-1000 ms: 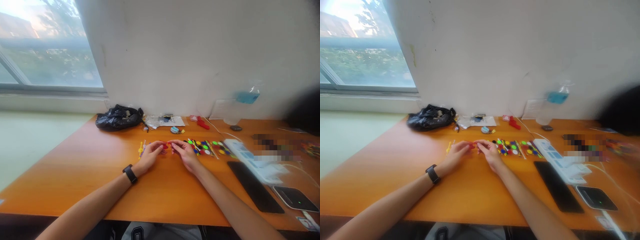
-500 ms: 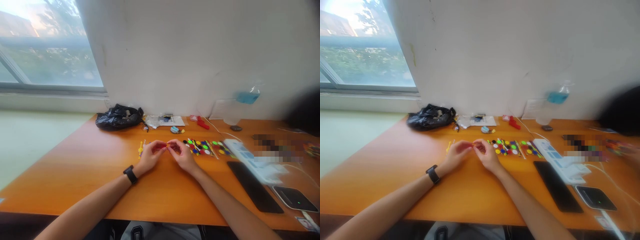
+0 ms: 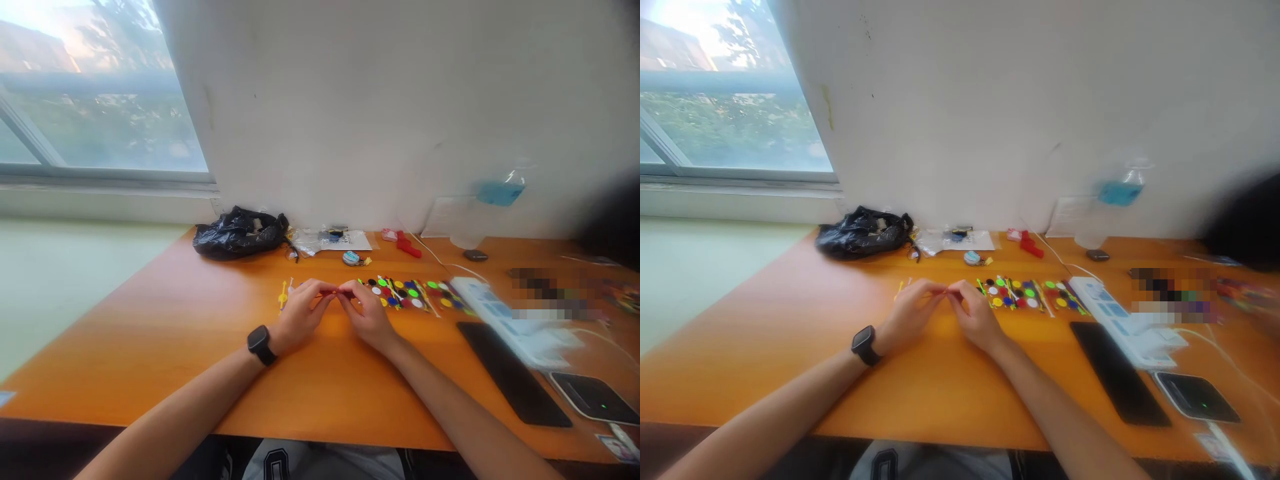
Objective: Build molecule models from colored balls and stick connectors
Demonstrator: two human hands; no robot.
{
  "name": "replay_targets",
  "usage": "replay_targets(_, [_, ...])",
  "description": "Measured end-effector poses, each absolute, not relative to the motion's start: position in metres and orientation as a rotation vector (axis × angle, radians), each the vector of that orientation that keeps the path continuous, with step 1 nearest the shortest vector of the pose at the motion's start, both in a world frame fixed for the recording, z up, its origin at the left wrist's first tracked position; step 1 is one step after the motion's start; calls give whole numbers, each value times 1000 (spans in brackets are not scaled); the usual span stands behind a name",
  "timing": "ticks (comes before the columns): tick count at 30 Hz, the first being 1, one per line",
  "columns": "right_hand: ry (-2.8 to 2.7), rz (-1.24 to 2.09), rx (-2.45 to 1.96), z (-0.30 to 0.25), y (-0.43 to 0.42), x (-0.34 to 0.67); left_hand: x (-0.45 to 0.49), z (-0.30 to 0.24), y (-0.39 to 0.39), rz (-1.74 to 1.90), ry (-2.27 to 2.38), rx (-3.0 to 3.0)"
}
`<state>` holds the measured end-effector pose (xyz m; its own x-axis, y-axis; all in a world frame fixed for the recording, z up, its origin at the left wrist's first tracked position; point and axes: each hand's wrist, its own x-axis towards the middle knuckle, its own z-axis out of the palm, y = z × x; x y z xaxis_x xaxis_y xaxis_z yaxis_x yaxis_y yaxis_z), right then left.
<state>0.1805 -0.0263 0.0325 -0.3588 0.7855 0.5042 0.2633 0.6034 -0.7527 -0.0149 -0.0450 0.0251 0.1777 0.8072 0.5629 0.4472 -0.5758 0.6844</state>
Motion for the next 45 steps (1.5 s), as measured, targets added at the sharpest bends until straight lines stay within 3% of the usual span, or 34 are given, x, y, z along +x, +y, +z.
replay_targets(9, [-1939,602,-862,27,-20,182,-13,15,-38,1222,1213,2171])
replay_targets(19, [-1765,293,-1042,35,8,211,-23,17,-35,910,1612,2377])
replay_targets(45, [-2307,97,-1270,30,34,253,-37,-4,-21,988,1869,2332])
